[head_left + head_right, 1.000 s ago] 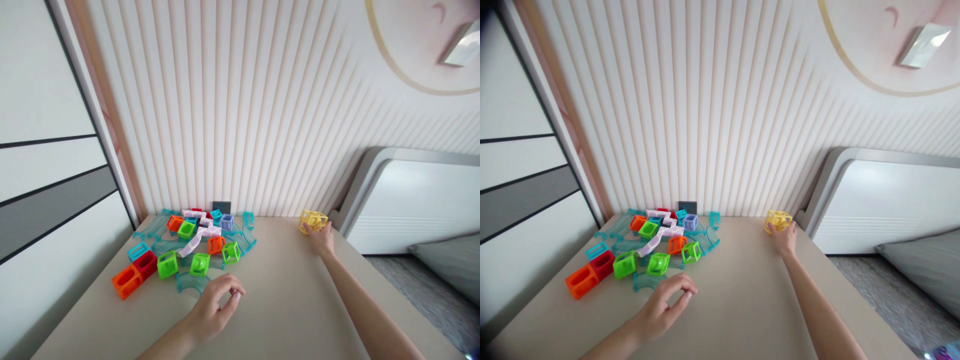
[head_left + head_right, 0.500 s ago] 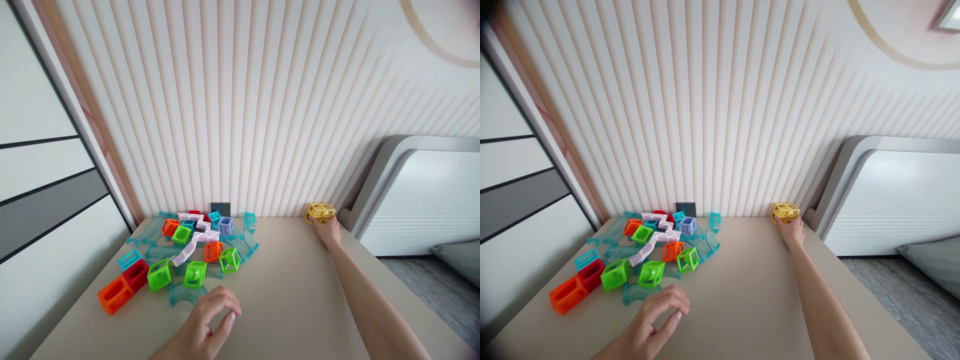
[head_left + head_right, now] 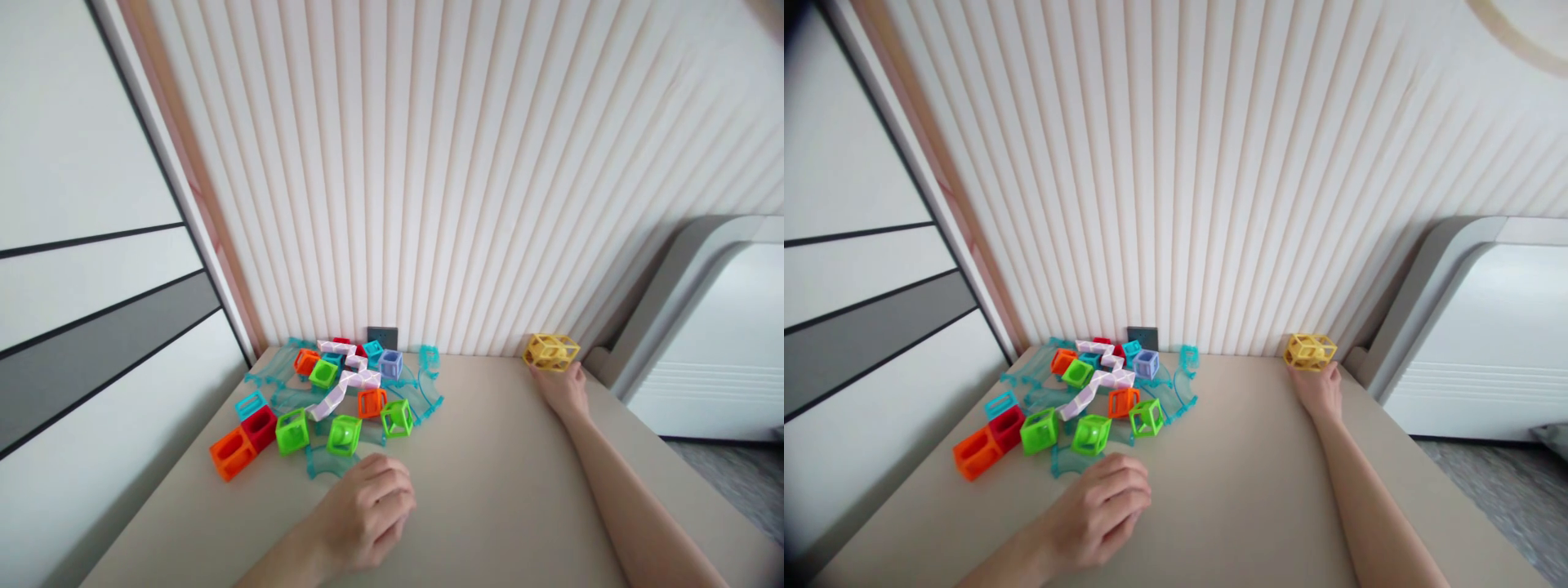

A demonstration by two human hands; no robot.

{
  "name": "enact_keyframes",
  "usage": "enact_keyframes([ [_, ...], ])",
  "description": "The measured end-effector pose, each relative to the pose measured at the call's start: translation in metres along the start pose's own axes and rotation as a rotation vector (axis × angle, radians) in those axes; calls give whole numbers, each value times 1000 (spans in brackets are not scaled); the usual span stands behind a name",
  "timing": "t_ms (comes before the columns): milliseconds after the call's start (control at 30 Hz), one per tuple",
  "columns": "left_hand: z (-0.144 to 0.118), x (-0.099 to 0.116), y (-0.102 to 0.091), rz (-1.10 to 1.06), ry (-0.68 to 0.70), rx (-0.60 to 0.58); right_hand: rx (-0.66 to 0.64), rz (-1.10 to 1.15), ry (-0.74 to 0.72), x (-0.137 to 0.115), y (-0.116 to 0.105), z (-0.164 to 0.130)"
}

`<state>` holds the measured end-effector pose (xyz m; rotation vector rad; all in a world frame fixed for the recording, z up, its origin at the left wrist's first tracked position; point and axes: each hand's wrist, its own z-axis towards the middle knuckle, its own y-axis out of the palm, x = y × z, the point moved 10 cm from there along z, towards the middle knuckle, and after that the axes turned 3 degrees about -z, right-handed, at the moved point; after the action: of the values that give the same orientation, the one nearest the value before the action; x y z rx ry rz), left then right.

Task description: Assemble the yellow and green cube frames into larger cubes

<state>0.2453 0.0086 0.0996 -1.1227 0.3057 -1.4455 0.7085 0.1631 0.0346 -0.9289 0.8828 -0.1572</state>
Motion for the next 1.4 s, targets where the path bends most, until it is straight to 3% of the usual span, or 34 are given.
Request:
enact_keyframes([
  [167,-7,-26,-39,187,-110,152,27,89,-178,-42,-13,-58],
  [267,-17,-48,-70,393,-232,264,-18,294,-460,-94,-16,-127],
  [333,-23,-61,-83,530,-326,294,-134,404,-580,-125,-9,-178],
  [433,-28,-74,-82,616,-433,223,-401,530,-751,-175,10,-251],
  [567,-26,-80,-61,595,-476,71,-610,582,-836,-216,30,-298],
  [733,-27,-86,-47,599,-518,-5,-680,508,-890,-221,48,-307],
  [967,-28,-96,-32,453,-549,-28,-697,498,-736,-207,49,-298],
  [1233,-24,-90,-30,370,-505,54,-607,611,-589,-196,45,-279],
  [1400,-22,-85,-36,291,-495,121,-630,672,-512,-190,49,-274],
])
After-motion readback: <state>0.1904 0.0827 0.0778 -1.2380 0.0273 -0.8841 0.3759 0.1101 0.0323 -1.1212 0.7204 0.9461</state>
